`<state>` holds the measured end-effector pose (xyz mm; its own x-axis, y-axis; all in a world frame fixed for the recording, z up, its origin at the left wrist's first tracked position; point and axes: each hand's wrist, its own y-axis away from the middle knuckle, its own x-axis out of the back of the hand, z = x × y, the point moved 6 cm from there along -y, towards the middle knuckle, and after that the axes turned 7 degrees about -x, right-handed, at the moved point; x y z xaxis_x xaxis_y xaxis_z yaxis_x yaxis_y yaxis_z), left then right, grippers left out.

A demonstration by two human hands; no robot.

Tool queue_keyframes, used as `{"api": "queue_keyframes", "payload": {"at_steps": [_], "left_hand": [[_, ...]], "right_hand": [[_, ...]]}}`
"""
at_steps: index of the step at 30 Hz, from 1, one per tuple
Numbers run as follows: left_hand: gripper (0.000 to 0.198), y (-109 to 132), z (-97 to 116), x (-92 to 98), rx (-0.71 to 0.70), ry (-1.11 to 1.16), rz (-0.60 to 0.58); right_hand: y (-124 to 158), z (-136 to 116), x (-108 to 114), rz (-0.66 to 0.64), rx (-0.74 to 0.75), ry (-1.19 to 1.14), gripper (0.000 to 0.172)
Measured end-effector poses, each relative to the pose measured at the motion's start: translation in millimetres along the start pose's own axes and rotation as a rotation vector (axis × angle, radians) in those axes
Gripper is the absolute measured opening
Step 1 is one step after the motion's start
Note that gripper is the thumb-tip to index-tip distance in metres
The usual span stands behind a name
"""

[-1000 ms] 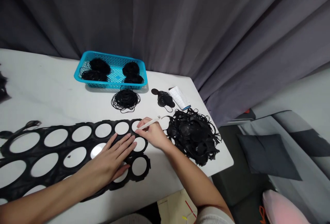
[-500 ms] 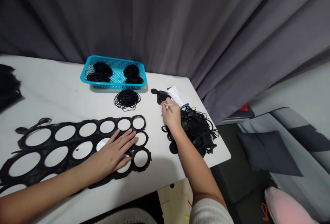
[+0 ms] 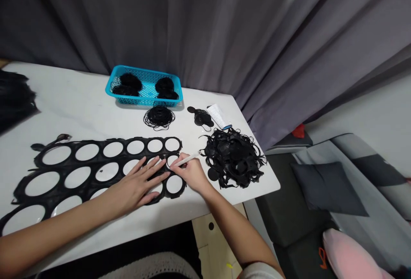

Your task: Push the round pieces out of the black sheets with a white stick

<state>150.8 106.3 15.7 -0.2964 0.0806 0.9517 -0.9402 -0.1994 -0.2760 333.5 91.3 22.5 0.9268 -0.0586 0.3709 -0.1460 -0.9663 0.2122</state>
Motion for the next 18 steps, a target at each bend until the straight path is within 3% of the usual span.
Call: {"api": "queue_keyframes", "payload": {"at_steps": [13,18], "left_hand": [[0.049,2,-1,-0.9,0.016,0.039,0.040],[0.053,2,0,-0.3,0.011,0.033,0.039]], "right_hand": [[2,-3,-2,-0.006,0.030,0.035,0.009],[16,-11,-8,0.061,0.217,0.215,0.009]]}}
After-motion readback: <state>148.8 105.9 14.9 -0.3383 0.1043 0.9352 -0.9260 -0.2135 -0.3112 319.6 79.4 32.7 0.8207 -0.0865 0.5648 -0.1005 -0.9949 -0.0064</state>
